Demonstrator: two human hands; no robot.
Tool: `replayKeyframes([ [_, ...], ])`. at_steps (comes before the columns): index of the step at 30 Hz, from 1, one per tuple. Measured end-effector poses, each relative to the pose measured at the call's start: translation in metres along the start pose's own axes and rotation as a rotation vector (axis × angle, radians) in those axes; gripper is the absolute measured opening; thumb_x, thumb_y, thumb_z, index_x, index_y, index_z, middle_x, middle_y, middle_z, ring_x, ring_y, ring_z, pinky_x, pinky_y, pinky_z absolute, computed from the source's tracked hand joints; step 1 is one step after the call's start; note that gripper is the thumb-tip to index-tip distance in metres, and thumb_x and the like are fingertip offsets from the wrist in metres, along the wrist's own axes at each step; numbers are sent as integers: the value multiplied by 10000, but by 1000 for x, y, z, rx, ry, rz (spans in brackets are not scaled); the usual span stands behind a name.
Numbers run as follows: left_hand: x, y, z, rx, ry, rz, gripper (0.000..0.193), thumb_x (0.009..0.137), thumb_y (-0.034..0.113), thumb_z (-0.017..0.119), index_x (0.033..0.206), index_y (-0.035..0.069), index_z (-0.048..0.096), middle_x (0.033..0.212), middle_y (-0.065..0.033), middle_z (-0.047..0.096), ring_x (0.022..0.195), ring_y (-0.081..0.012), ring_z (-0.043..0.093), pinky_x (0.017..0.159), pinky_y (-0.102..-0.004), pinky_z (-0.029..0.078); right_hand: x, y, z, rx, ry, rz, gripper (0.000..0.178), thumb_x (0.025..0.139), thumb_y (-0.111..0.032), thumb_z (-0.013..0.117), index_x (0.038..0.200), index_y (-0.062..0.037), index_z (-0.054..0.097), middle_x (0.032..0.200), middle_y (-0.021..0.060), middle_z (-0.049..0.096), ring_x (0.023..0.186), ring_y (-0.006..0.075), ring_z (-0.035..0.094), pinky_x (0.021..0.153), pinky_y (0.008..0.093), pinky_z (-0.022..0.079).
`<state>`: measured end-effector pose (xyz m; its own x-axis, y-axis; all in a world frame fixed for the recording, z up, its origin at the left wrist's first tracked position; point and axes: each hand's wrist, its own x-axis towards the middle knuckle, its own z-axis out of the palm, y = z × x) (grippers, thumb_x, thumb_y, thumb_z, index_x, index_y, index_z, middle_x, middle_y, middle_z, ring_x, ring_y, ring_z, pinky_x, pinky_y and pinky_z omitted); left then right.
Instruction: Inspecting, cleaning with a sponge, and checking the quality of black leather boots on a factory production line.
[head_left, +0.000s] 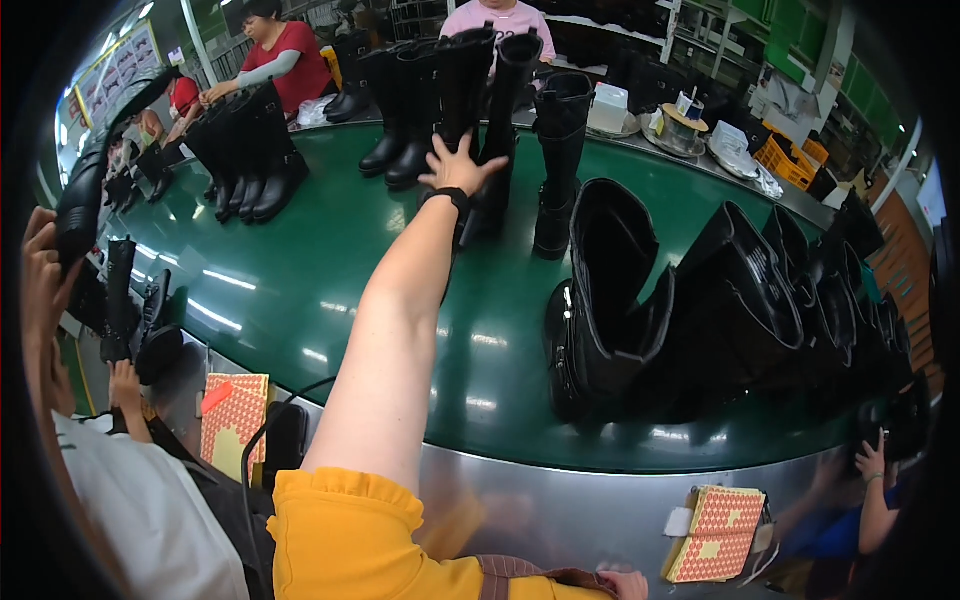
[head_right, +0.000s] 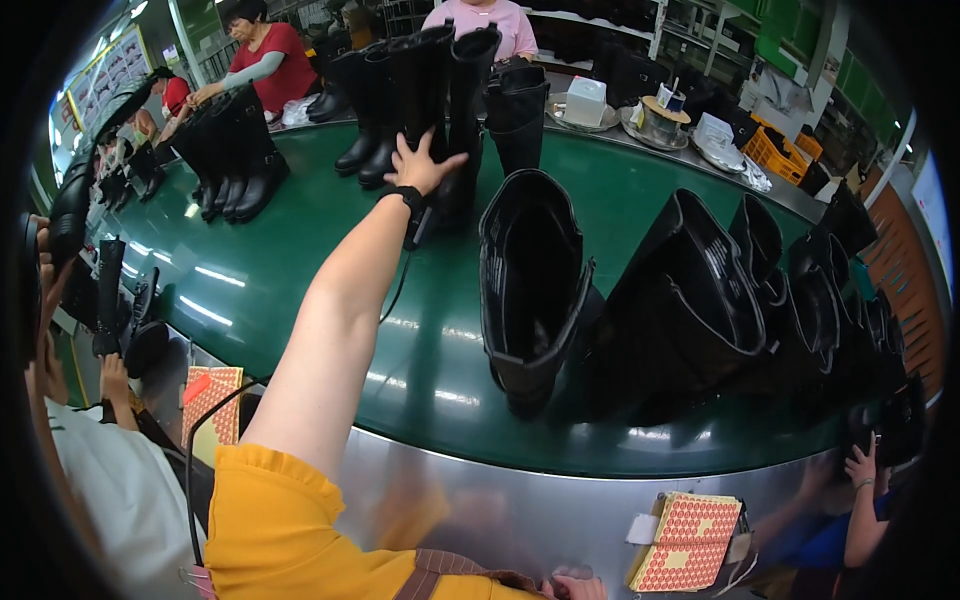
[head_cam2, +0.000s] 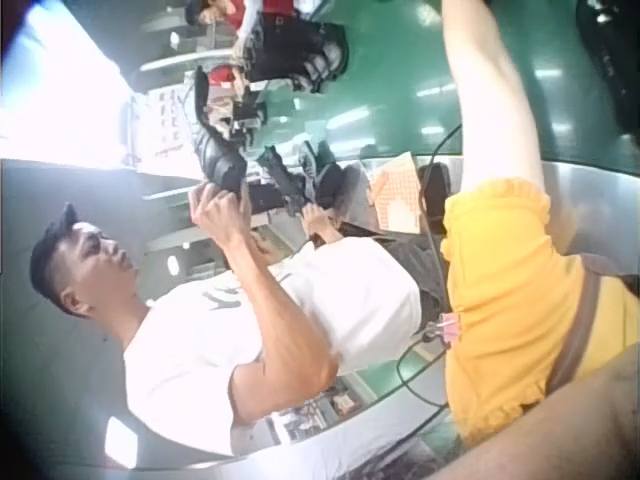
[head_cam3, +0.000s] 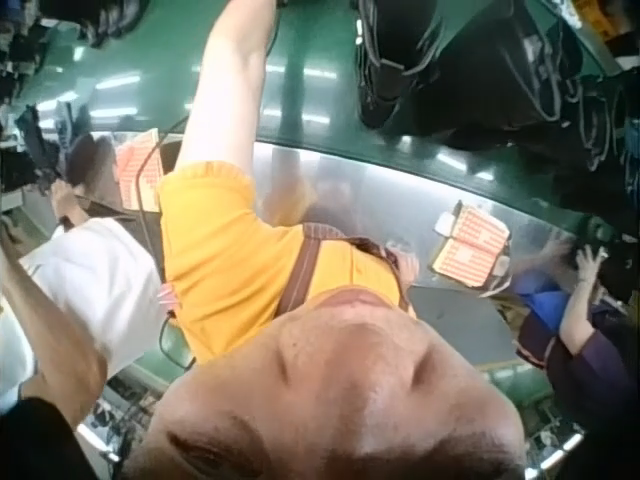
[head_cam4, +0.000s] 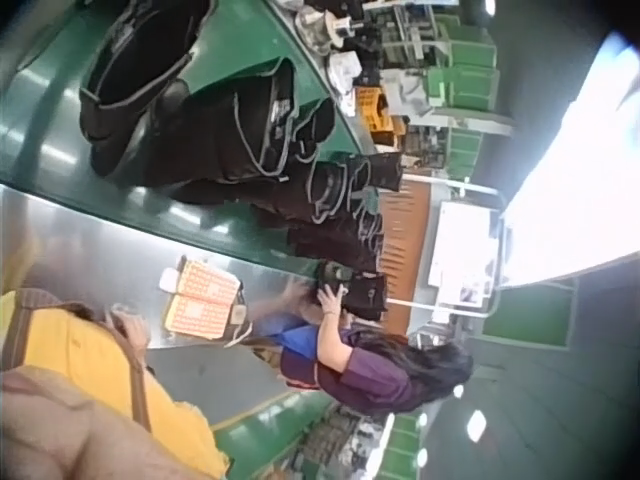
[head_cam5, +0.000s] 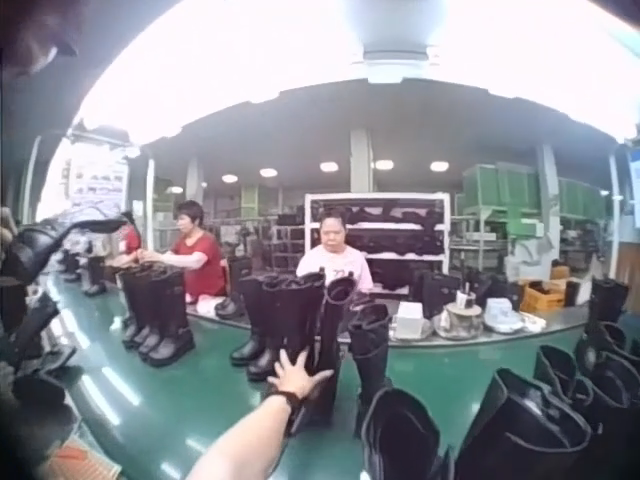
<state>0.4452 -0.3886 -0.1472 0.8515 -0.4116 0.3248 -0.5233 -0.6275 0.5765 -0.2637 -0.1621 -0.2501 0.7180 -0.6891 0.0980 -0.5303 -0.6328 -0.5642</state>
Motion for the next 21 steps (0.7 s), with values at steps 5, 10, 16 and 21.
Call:
replayKeyframes([
  [5, -27, -71, 63, 375, -185, 28, 813, 835, 796, 522, 1544, 461, 308, 1678, -178, -7, 1511, -492, 62, 1111, -764, 123, -5, 17, -7, 73, -238, 231, 234, 868, -218, 703, 1097, -179, 729, 998, 71, 711, 910, 317, 640, 815, 457, 471],
  [10, -15, -82, 74, 358, -246, 25, 772, 860, 746, 544, 1540, 464, 311, 1679, -169, 19, 1519, -473, 38, 1132, -736, 162, 3, 21, -10, 42, -333, 285, 210, 871, -271, 701, 1049, -165, 738, 945, 91, 716, 858, 333, 645, 763, 474, 482],
  [16, -45, -80, 48, 369, -368, 56, 855, 882, 549, 668, 1591, 299, 262, 1681, -158, 47, 1545, -382, 27, 1170, -696, 114, 8, 2, -3, 46, -88, 195, 244, 850, -343, 721, 994, -147, 747, 905, 126, 723, 785, 352, 650, 708, 497, 493],
  [21, -103, -63, 19, 367, -520, 94, 753, 887, 389, 696, 1547, 220, 375, 1667, -203, 70, 1545, -381, 38, 1187, -671, 100, 19, -17, 12, -128, 388, -101, 198, 669, -96, 794, 823, -113, 671, 623, -14, 526, 546, 187, 480, 573, 340, 368],
])
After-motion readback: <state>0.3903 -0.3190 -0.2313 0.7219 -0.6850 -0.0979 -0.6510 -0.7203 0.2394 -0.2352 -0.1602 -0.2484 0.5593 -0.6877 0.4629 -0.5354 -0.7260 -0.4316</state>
